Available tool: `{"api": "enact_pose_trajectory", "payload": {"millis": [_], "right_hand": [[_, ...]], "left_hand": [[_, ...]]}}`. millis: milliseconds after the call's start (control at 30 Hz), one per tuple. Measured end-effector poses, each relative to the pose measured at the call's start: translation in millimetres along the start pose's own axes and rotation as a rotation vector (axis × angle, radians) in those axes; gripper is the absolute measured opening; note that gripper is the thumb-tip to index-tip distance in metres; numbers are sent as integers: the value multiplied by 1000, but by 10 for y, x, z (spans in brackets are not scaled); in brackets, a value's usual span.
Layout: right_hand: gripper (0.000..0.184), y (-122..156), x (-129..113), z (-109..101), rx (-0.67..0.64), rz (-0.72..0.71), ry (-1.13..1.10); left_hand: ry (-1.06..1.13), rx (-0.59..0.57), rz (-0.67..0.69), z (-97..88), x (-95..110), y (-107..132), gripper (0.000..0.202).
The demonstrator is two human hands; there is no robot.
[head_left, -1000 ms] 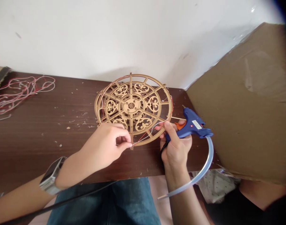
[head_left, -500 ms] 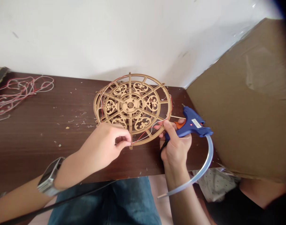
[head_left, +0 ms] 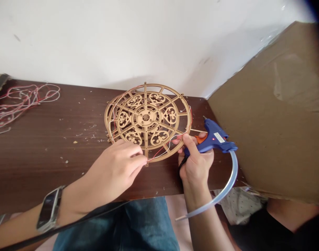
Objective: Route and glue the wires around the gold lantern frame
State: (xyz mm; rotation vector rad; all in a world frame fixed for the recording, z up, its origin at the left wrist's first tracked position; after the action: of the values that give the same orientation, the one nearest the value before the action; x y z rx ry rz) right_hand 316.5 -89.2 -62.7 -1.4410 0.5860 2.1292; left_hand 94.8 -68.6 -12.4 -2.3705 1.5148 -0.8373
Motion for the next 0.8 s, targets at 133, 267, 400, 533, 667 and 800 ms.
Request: {"api": "enact_pose_trajectory", "payload": {"millis": [133,267,400,533,667,800], "right_hand": [[67,4,1,-3,2,0,-8],[67,4,1,-6,-2,2,-4],[67,1,-7,-6,2,-3,8],[67,0,-6,-2,8,0,9],[66,3,-2,-2,10,-1,16],[67,4,-8,-2,13,-1,22]], "left_hand": [[-10,21,34,-10,0,7,27],[3,50,67,-14,-16,14,27],[1,54,95,-14,-14,25,26],[25,65,94,-3,-24,50,25],[50,67,73,29,-51,72,24],[24,57,69,53,-57,87,23]]}}
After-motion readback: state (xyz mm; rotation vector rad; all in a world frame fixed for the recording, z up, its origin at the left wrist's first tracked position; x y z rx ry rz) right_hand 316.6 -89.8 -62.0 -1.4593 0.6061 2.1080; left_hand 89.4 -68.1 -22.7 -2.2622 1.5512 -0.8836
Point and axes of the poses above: each hand's wrist, its own y-axis away from the middle knuckle, its own z-axis out of the palm, x = y × z, the point moved 4 cm from there along -y, towards the middle knuckle, and after that the axes turned 6 degrees about z, right-handed, at the moved point
